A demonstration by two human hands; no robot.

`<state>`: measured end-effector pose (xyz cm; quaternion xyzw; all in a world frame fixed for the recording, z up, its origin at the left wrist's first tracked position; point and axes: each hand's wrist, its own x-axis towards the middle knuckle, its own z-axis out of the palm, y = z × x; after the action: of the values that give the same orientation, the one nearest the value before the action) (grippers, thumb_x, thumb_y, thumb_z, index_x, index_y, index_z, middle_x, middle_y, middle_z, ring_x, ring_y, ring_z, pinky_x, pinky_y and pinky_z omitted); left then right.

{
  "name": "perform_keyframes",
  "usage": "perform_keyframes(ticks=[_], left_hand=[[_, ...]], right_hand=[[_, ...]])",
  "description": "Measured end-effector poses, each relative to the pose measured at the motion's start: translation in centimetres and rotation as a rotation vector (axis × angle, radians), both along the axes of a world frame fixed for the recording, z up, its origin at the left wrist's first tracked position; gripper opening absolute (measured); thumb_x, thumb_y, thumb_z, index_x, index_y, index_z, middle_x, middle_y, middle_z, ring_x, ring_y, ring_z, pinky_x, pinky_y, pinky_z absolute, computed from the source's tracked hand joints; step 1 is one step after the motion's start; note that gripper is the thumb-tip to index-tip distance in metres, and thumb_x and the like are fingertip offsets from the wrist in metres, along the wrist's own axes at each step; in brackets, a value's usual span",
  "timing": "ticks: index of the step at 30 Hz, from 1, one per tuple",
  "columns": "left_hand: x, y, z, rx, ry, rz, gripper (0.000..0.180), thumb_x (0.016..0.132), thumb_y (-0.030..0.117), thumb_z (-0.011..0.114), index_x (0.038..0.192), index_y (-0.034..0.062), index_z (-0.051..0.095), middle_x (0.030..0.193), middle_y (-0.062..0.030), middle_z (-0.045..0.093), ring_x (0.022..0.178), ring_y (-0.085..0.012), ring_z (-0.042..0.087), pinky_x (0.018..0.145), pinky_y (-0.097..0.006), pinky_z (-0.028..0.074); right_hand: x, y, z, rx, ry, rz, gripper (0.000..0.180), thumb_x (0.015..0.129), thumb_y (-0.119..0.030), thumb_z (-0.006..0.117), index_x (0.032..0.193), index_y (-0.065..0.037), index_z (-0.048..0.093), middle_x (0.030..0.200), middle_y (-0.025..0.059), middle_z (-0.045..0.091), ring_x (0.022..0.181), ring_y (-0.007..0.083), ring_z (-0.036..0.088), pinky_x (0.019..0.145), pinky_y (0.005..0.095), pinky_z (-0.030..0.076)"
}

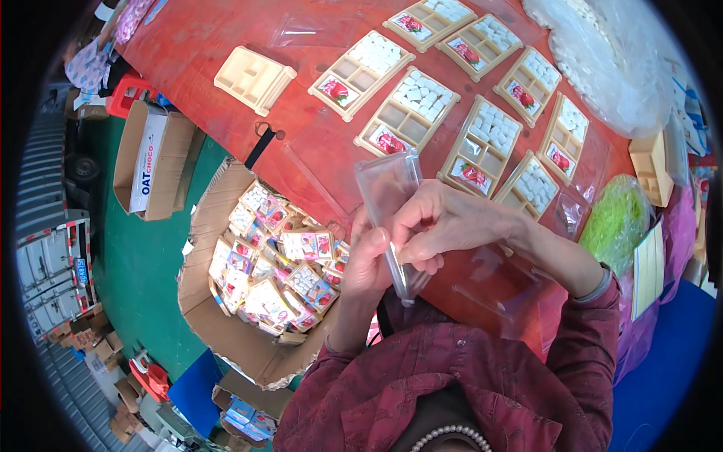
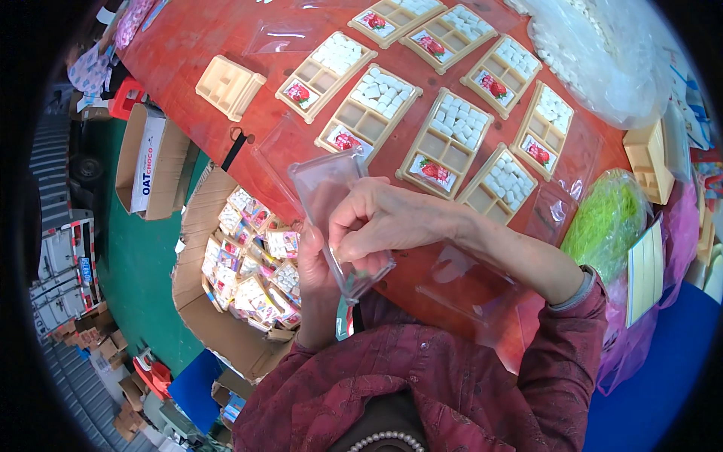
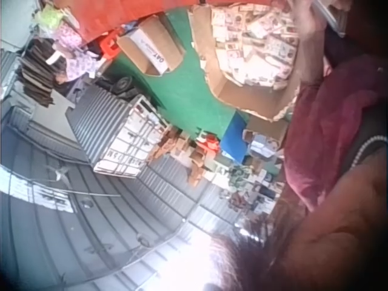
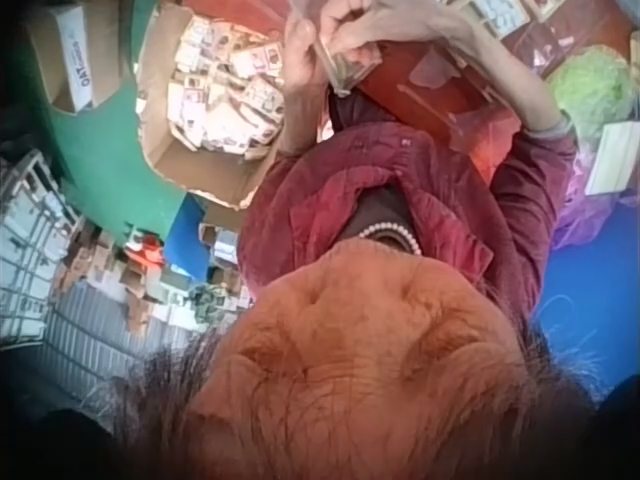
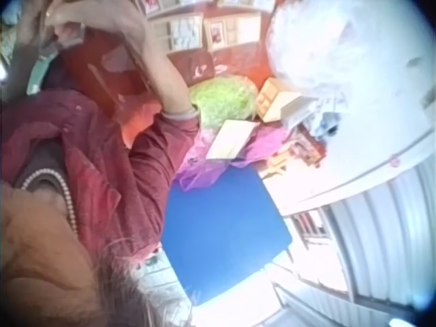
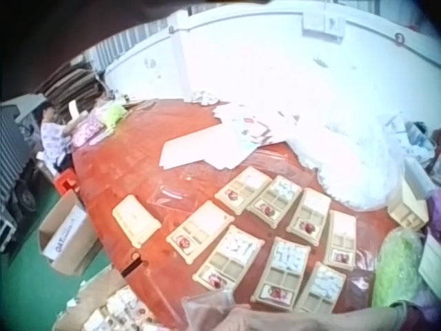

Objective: Organizing and packaging small items into partitioned wooden trays and plastic bags.

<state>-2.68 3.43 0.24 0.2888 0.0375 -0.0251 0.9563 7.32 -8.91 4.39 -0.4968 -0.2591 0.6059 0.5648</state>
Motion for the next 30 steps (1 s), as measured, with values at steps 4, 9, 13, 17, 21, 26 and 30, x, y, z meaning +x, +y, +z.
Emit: perform_keyframes(ticks=[4,9,13,17,21,26,30], left_hand=[[-0.4,-0.2,-0.5,0.033,0.013,-0.026,0.064,0.082,0.036,0.06,0.122,-0.0084,0.035,0.091,-0.0213,0.058,0.071,-0.0266,0.064,0.065,-0.036,0.055],[-0.9,-0.7,-0.4,0.003,0.051,0.011,0.064,0.082,0.034,0.061,0.125,-0.0048,0.036,0.103,-0.0171,0.056,0.092,-0.025,0.059,0.08,-0.039,0.05],[-0.4,-1.1,-0.5,0.013,-0.144,-0.091,0.061,0.081,0.03,0.064,0.127,-0.0019,0.037,0.102,-0.0109,0.051,0.094,-0.0218,0.055,0.087,-0.042,0.048],[-1.0,-2.0,0.7,-0.002,-0.045,-0.077,0.056,0.081,0.027,0.064,0.124,-0.0008,0.04,0.094,-0.0076,0.05,0.09,-0.0198,0.054,0.09,-0.046,0.047],[-1.6,-2.6,0.9,0.026,-0.066,-0.087,0.054,0.082,0.028,0.063,0.123,-0.0007,0.042,0.092,-0.0062,0.049,0.089,-0.0186,0.053,0.091,-0.049,0.047],[-1.8,-3.3,1.1,0.109,-0.03,-0.106,0.061,0.078,0.038,0.069,0.12,0.0002,0.047,0.106,-0.0099,0.053,0.1,-0.0256,0.054,0.087,-0.062,0.044],[-2.0,-4.0,1.1,0.105,-0.041,-0.138,0.064,0.078,0.038,0.069,0.123,-0.0002,0.044,0.11,-0.0103,0.052,0.101,-0.0249,0.053,0.087,-0.062,0.044]], right_hand=[[-0.3,-0.9,0.2,-0.009,0.007,-0.016,0.014,0.079,-0.012,0.057,0.075,0.0,0.063,0.06,0.004,0.06,0.052,0.0082,0.057,0.047,0.0205,0.044],[-0.5,-2.1,1.0,-0.007,-0.025,-0.08,0.012,0.081,-0.008,0.057,0.08,0.001,0.064,0.063,0.0066,0.06,0.054,0.0097,0.059,0.047,0.0207,0.046],[-0.6,-2.3,2.0,-0.007,0.099,-0.403,0.016,0.085,-0.014,0.06,0.084,0.002,0.063,0.065,0.0069,0.061,0.056,0.0111,0.06,0.047,0.0215,0.05],[-1.1,-2.6,2.4,-0.011,0.014,-0.486,0.018,0.085,-0.016,0.062,0.087,0.002,0.064,0.071,0.007,0.063,0.058,0.0106,0.061,0.047,0.0204,0.05],[-1.7,-3.2,2.4,0.067,0.026,-0.506,0.017,0.086,-0.014,0.061,0.088,0.002,0.064,0.073,0.0065,0.064,0.058,0.01,0.061,0.048,0.0196,0.05],[-2.4,-4.4,2.8,0.088,0.046,-0.511,0.016,0.086,-0.015,0.061,0.088,0.001,0.064,0.073,0.0051,0.064,0.058,0.0091,0.061,0.048,0.0189,0.049],[-2.9,-5.5,3.0,0.1,0.062,-0.529,0.016,0.086,-0.017,0.061,0.087,-0.001,0.065,0.072,0.0032,0.064,0.058,0.0078,0.061,0.048,0.0178,0.047]])
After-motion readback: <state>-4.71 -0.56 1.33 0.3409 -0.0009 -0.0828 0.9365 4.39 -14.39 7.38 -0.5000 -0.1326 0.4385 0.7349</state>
